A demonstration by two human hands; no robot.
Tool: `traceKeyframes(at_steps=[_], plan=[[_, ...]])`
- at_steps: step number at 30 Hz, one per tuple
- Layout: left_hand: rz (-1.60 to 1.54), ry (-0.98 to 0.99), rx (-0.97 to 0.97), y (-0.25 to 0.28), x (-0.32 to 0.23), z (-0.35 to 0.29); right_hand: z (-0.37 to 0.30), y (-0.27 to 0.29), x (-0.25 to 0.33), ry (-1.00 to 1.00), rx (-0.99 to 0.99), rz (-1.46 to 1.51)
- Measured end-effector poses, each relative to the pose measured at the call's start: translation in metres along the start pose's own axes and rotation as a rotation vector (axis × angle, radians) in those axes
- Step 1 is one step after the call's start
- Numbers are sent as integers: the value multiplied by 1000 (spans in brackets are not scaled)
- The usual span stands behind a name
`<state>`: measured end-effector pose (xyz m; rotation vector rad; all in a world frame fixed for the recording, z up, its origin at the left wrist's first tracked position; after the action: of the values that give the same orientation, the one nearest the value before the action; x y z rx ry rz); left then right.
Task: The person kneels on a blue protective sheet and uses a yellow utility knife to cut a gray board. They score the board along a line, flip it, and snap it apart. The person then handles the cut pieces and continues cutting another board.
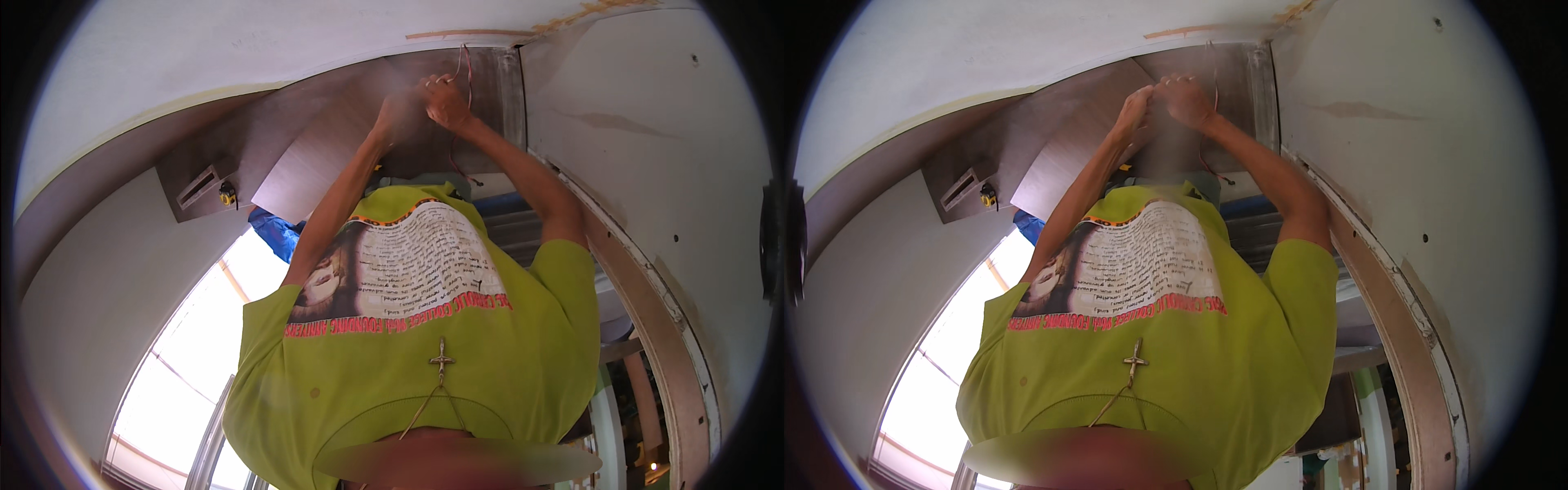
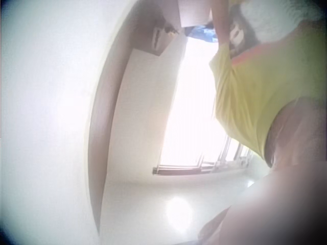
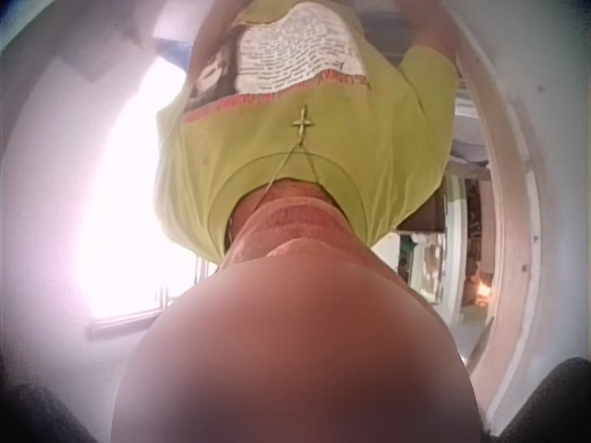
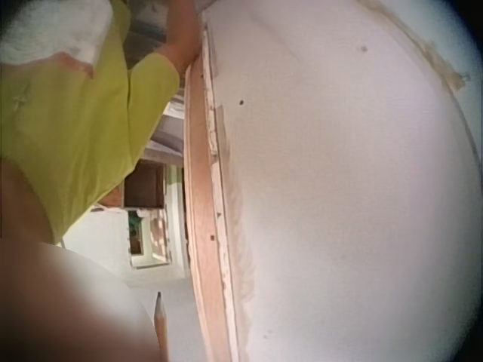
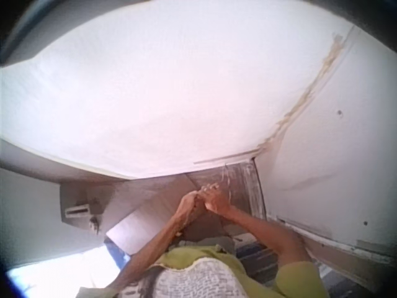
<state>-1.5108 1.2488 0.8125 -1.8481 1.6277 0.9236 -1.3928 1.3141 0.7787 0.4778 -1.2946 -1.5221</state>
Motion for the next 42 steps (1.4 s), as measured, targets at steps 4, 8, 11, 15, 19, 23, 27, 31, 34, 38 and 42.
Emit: traceKeyframes(at_steps=[4,8,11,15,19,23,27,31,34,38,42], plan=[[-155,-71,43,-6,13,7,-6,2,0,-20,-70,95],[140,-216,33,4,27,16,-9,-7,-5,-24,-4,187],[81,-25,31,17,42,21,-14,-16,-7,-18,124,228],[30,124,180,26,61,28,-22,-20,-6,-83,126,289],[565,-576,83,21,62,36,-25,-17,-6,-136,100,482],[403,-443,-32,12,80,41,-15,-17,-17,-86,227,505],[10,51,121,-4,90,40,-13,-26,-29,-204,465,584],[-77,59,-88,-13,91,30,-18,-26,-25,-150,462,593],[-165,120,-120,-28,102,31,-20,-30,-32,-199,664,614],[-233,64,-152,-37,104,45,-4,-37,-52,-203,970,839],[-360,103,-84,-31,113,54,8,-47,-54,-104,1060,721]])
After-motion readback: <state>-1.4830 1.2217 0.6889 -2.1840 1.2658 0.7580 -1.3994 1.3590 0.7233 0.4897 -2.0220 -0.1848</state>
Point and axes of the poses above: each hand's wrist, its own z-axis towards the middle knuckle, its own y-axis out of the back of the hand, x = y × z, the point moved 4 cm from there along z, towards the middle knuckle
